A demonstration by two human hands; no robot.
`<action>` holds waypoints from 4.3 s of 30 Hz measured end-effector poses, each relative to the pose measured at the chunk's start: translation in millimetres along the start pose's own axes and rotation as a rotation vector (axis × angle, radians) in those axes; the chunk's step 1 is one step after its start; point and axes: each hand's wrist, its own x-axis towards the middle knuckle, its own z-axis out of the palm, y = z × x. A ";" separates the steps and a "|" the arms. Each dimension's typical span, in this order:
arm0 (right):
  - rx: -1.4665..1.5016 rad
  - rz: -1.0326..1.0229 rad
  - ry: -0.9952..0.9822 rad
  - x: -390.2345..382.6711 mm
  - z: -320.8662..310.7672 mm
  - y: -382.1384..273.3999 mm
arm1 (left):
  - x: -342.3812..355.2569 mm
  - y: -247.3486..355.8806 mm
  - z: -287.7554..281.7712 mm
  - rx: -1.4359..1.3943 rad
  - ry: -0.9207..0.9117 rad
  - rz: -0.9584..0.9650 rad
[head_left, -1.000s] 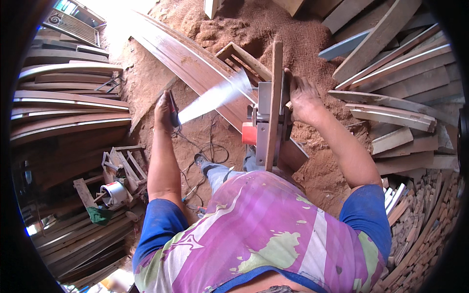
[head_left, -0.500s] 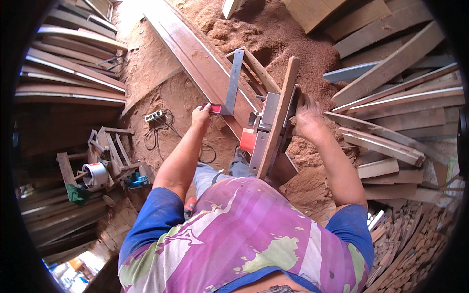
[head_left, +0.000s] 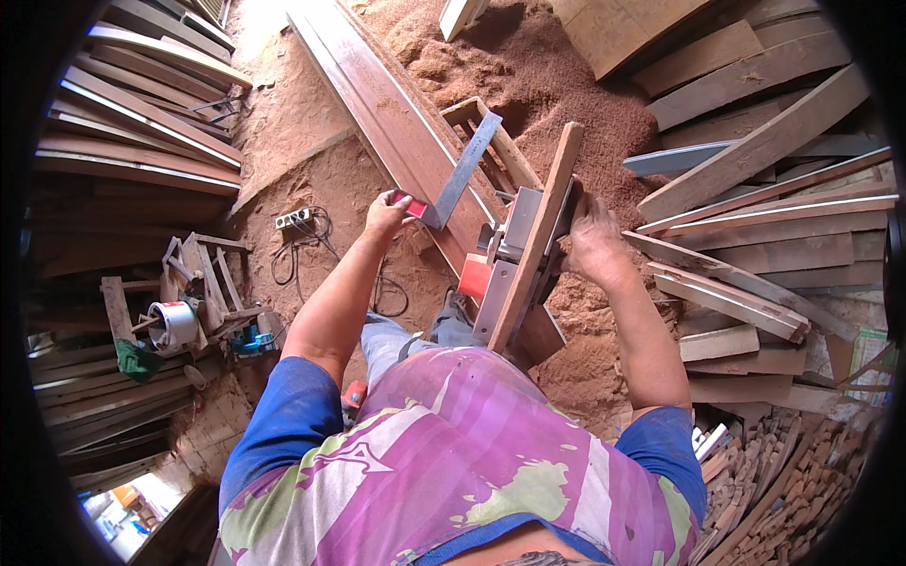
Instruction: The person uses a power planer to smooth the edges of long wooden boards and then measures one of the boards with a framing square.
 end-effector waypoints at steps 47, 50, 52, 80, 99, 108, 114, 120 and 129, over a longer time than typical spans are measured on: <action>1.897 0.473 0.899 46.4 76.5 86.5 | -125.0 73.8 138.9 0.443 -0.542 0.413; 1.611 0.252 0.689 30.2 52.1 67.7 | -124.9 73.7 139.2 0.463 -0.533 0.419; 1.437 0.073 0.547 23.5 39.2 56.5 | -122.6 72.9 142.8 0.429 -0.590 0.400; 2.436 -0.203 0.025 18.5 25.6 -118.2 | -160.1 187.7 33.6 0.271 -0.781 0.443; 1.745 -1.287 -0.400 -70.6 -72.0 -278.9 | -415.8 149.9 -165.5 0.441 -0.612 0.583; 1.989 -1.134 -0.631 -85.5 -53.9 -328.4 | -440.6 123.4 -203.3 0.372 -0.529 0.610; 2.172 -1.047 -0.751 -79.7 -43.1 -334.0 | -434.1 119.7 -205.2 0.371 -0.558 0.724; 1.977 -1.064 -0.613 -96.5 -52.8 -328.9 | -426.4 115.3 -207.2 0.362 -0.618 0.720; 2.093 -0.916 -0.702 -108.3 -56.7 -321.1 | -414.8 114.0 -200.7 0.261 -0.690 0.669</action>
